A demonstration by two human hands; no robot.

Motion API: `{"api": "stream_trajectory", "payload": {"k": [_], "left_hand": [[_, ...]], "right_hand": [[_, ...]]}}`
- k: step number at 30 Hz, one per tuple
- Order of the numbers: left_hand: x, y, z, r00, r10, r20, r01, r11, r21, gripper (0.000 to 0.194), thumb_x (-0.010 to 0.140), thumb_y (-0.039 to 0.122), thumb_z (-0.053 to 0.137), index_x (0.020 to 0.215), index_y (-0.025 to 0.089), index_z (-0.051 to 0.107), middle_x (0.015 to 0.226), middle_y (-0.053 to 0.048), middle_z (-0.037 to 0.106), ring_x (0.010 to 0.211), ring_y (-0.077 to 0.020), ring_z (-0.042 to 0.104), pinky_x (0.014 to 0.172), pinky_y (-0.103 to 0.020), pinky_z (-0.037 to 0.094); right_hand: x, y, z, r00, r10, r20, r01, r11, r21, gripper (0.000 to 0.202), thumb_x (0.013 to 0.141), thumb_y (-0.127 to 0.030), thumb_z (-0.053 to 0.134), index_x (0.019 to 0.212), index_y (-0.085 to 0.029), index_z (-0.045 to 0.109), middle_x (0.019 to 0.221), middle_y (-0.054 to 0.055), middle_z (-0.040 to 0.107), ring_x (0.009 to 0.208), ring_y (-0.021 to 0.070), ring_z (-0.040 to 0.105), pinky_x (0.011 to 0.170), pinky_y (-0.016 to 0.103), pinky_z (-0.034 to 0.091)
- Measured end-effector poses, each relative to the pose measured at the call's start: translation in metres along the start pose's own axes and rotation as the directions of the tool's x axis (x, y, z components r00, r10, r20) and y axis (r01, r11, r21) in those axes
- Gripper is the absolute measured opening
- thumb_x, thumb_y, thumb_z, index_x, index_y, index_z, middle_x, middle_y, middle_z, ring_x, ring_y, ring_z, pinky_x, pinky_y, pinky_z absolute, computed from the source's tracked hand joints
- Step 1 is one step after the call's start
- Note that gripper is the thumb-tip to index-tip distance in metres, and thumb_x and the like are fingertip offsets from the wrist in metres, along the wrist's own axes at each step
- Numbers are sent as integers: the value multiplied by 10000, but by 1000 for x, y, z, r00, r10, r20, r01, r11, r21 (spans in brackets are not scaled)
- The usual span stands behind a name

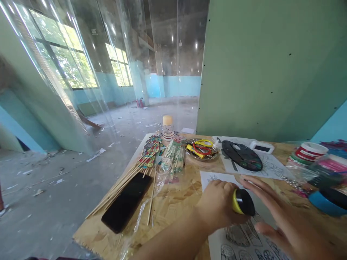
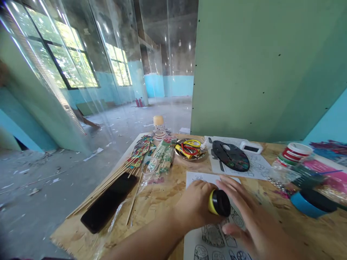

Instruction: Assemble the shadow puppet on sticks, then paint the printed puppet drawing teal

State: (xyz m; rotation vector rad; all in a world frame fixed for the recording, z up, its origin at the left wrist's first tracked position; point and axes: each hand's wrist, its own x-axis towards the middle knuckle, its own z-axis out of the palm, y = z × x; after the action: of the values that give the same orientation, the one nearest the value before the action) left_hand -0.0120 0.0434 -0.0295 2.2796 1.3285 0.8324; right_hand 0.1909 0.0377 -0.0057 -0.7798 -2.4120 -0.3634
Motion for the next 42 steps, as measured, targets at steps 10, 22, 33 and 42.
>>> {"api": "stream_trajectory", "payload": {"k": [10,22,33,42], "left_hand": [[-1,-7,13,997,78,-12,-78,995,62,653,643,559,754,1115,138,590,1047,-101,693,968,-253,623,950,-397,485],[0,-4,21,998,12,-62,-13,1000,-10,690,628,563,773,1161,157,607,1023,-99,649,984,-273,589,902,-425,506],[0,-4,22,996,48,-76,-52,997,-54,679,611,428,836,1168,107,619,1064,-123,710,1016,-293,643,961,-444,501],[2,-5,21,989,95,-110,-97,995,-10,626,591,381,836,1122,119,631,1035,-115,724,967,-277,665,908,-432,540]], "right_hand": [[-9,-1,15,985,142,96,-150,985,88,506,865,-301,579,1359,-341,477,1380,70,585,1228,308,607,964,446,554],[-1,-9,9,986,117,115,-134,978,158,414,953,-306,505,1365,-332,472,1371,92,556,1244,277,588,945,423,570],[-1,-7,5,989,104,106,-123,974,190,446,943,-283,506,1386,-336,491,1376,82,551,1246,269,585,958,414,570],[-2,1,18,989,123,86,-140,965,221,402,934,-321,567,1333,-359,535,1321,89,581,1186,294,617,907,451,591]]}}
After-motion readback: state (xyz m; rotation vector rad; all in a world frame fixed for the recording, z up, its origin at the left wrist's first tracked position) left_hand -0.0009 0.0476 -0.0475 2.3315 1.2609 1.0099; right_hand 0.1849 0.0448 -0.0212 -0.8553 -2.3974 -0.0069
